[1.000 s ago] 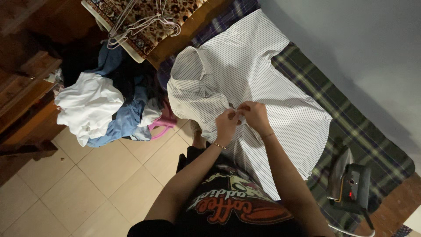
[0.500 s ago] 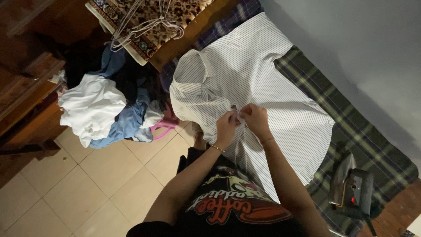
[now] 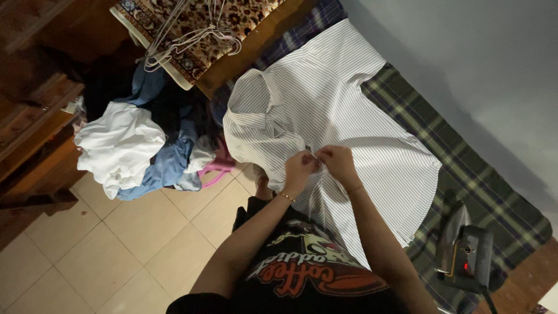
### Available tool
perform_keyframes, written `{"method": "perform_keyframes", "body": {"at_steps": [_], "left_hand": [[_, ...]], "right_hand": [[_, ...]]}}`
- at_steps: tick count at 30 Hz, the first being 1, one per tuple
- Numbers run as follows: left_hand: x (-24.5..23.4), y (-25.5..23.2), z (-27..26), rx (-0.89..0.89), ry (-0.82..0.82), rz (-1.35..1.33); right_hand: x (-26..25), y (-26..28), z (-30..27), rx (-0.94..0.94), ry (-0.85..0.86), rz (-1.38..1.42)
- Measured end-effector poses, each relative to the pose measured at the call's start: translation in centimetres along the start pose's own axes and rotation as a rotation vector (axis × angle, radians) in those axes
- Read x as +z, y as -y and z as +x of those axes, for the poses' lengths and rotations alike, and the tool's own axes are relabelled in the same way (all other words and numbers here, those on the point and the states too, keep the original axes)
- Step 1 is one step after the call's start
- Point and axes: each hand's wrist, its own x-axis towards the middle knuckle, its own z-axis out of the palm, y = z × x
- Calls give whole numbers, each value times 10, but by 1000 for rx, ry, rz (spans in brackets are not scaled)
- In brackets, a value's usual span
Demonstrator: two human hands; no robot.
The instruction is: The person irons a white striped shirt laid out on a plaid-covered table. They smooth the fabric with their hands, use an electric iron to press the shirt, and button the front placket. Finally, they pick up a hanger from a nearby pile of clothes.
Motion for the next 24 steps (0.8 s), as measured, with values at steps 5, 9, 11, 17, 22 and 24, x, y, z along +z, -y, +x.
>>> {"method": "perform_keyframes", "body": {"at_steps": [5, 9, 11, 17, 22, 24], "left_hand": [[-4, -30, -9, 90, -6, 97], [-6, -47, -14, 91, -3, 80], [-5, -49, -14, 77, -6, 92], [0, -40, -11, 163, -42, 187], [-3, -35, -12, 169, -18, 168], [-3, -32, -10, 168, -14, 136]], "right_hand": [[0, 9, -5, -147, -44, -69], [-1, 15, -8, -98, -76, -76], [-2, 16, -10, -87, -96, -69], [-2, 10, -8, -87, -142, 22], [4, -10, 2, -94, -137, 32], [6, -14, 2, -88, -144, 48]]}}
